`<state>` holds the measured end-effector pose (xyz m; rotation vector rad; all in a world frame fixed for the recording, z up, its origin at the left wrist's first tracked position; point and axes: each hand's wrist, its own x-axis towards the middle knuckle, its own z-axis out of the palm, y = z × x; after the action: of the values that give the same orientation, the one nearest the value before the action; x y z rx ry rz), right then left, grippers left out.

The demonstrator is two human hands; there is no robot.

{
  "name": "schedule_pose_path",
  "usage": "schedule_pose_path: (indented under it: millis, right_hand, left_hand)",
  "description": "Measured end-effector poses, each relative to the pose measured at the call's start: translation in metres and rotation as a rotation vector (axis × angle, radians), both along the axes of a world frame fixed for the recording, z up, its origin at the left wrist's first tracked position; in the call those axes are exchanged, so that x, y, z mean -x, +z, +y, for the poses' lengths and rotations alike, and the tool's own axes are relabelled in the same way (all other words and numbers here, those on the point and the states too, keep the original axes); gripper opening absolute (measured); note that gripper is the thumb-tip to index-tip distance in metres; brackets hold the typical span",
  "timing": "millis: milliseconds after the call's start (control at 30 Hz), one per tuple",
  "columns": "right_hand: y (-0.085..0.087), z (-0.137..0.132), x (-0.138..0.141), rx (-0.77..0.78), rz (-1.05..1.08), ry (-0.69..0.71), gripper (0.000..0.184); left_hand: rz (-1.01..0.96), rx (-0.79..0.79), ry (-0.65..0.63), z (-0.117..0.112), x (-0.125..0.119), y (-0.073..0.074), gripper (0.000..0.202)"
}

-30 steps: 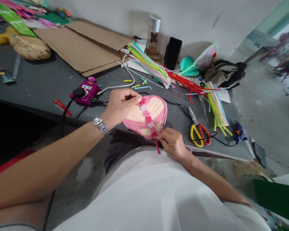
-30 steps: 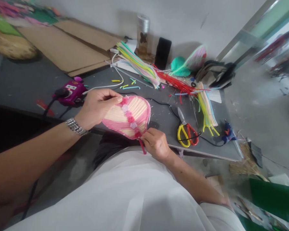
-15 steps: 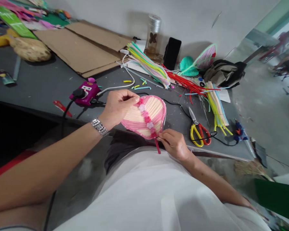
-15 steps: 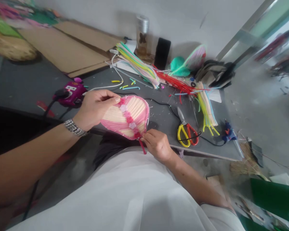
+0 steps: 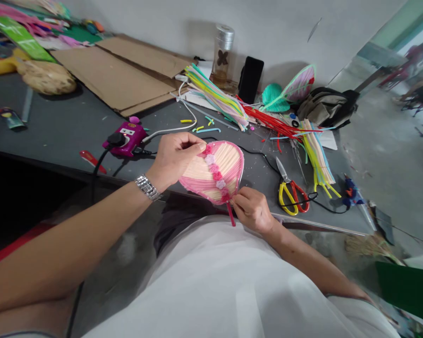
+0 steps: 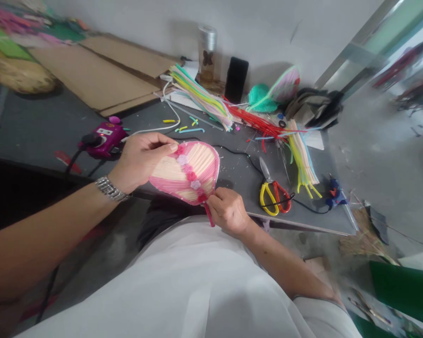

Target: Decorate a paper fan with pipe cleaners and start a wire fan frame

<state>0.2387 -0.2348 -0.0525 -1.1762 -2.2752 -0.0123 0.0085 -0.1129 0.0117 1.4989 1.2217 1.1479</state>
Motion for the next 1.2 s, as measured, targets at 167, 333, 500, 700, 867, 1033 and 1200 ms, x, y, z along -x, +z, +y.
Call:
schedule_pose_path:
  millis: [167,333,500,700,867,1033,1200]
  right_hand:
    - [-0.002,0.002,0.0,-0.008,-0.021,0.003,0.036]
    - [-0.005,0.003,0.001,-0.018,0.009,0.006,0.038]
    - [-0.008,0.003,0.002,-0.02,0.029,-0.008,0.038]
    - [-0.008,0.002,-0.001,0.009,-0.006,-0.01,0.035]
    - [-0.003,0.002,-0.005,0.071,-0.008,0.037,0.031]
    - [0.003,-0.003,-0.008,0.091,0.039,0.047,0.03]
    - [0.005,-0.009,-0.012,0.052,0.08,0.013,0.029]
  left_hand:
    - [-0.004,-0.02,-0.017,0.0,0.001,0.0,0.013]
    - [0.008,-0.021,-0.019,0.001,0.002,0.0,0.014]
    - [-0.024,-0.01,-0.022,0.004,0.002,-0.005,0.016]
    - [-0.021,-0.007,-0.002,0.006,0.003,-0.008,0.017]
    - [-0.006,0.006,0.01,0.004,0.004,-0.004,0.014]
    - [0.0,0.032,0.024,0.003,0.004,-0.002,0.011]
    - [-0.001,0.043,0.023,0.004,0.006,-0.003,0.01]
